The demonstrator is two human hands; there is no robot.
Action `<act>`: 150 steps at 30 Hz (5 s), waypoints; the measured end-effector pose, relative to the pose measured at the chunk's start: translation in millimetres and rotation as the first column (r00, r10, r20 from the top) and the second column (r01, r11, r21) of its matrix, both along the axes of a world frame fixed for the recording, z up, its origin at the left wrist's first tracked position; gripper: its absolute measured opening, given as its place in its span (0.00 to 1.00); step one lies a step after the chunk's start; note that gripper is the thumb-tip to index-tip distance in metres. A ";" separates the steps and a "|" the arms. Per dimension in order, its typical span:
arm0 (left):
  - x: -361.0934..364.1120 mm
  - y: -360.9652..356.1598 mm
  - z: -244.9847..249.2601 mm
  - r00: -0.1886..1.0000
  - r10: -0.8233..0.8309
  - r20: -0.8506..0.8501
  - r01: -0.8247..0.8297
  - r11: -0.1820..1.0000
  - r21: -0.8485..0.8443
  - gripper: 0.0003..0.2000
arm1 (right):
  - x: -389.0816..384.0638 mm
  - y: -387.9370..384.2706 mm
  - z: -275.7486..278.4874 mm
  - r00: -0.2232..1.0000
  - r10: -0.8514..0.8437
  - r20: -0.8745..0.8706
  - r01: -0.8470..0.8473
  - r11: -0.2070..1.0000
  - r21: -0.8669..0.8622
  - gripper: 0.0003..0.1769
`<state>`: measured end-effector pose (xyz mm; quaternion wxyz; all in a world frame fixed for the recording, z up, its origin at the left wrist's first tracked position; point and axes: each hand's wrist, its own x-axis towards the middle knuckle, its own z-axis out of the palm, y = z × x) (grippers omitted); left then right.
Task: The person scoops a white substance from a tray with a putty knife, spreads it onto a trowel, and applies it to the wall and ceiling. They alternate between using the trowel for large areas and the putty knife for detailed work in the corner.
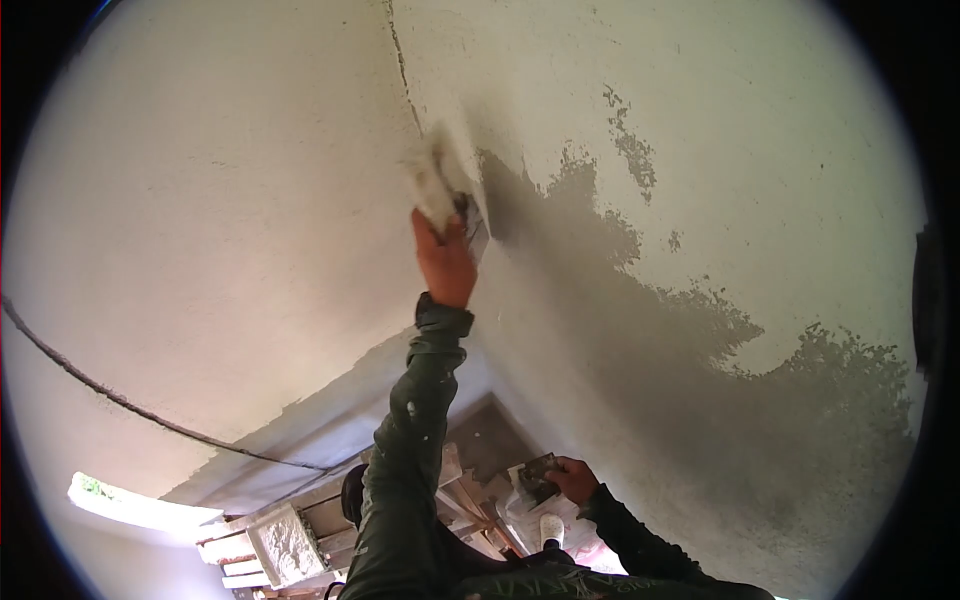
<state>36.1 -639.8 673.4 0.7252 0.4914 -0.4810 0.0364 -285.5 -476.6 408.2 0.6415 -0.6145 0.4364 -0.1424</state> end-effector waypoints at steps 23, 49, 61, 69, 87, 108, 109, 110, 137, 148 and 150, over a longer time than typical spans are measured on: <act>54.9 -103.3 -32.7 0.945 0.282 0.163 -0.298 0.951 0.082 0.25 | -58.6 42.4 -29.2 0.989 -0.080 -0.124 0.074 0.996 -0.054 0.13; 42.7 185.4 -4.3 0.490 -0.480 -0.727 0.536 0.824 -0.183 0.16 | 151.0 -63.2 235.4 0.991 0.131 0.025 0.070 -0.350 -0.934 0.23; 50.8 212.3 6.8 0.722 -0.499 -0.480 0.541 0.839 -0.058 0.17 | 225.3 -78.5 335.2 0.889 0.183 0.419 0.448 -0.166 -0.878 0.16; 79.7 192.3 -13.4 0.403 -0.641 -0.654 0.671 0.692 -0.265 0.19 | 240.0 -127.9 309.0 0.705 0.067 0.706 0.094 0.978 -0.187 0.11; 122.5 -28.5 -72.1 0.995 0.017 0.097 -0.033 0.986 0.161 0.19 | 71.3 -30.1 35.1 0.983 -0.183 0.020 0.179 0.920 -0.349 0.13; 14.8 -52.2 -119.1 0.996 0.059 0.070 -0.073 0.973 0.220 0.20 | -11.9 35.4 -2.4 0.973 -0.222 -0.064 0.200 0.947 -0.250 0.14; 14.7 -37.8 -119.2 0.996 0.066 0.063 -0.078 0.974 0.212 0.20 | -10.5 33.3 -5.1 0.978 -0.197 -0.063 0.170 0.938 -0.303 0.15; 15.9 -23.5 -119.8 0.997 -0.073 -0.005 0.072 0.971 0.227 0.19 | -10.1 30.6 -5.1 0.983 -0.171 -0.067 0.137 0.925 -0.355 0.15; 142.9 112.0 -107.7 0.365 -0.713 -0.598 0.779 0.586 -0.224 0.21 | 263.9 -92.1 166.2 0.980 -0.191 -0.058 -0.135 -0.420 -0.897 0.25; 190.9 84.7 -125.8 0.340 -0.791 -0.508 0.893 0.441 -0.090 0.21 | 343.2 -131.0 179.2 0.926 -0.378 0.000 -0.196 -0.481 -0.855 0.27; 190.1 86.7 -127.4 0.324 -0.799 -0.507 0.909 0.411 -0.067 0.20 | 350.2 -143.8 192.4 0.903 -0.430 0.024 -0.210 -0.488 -0.847 0.26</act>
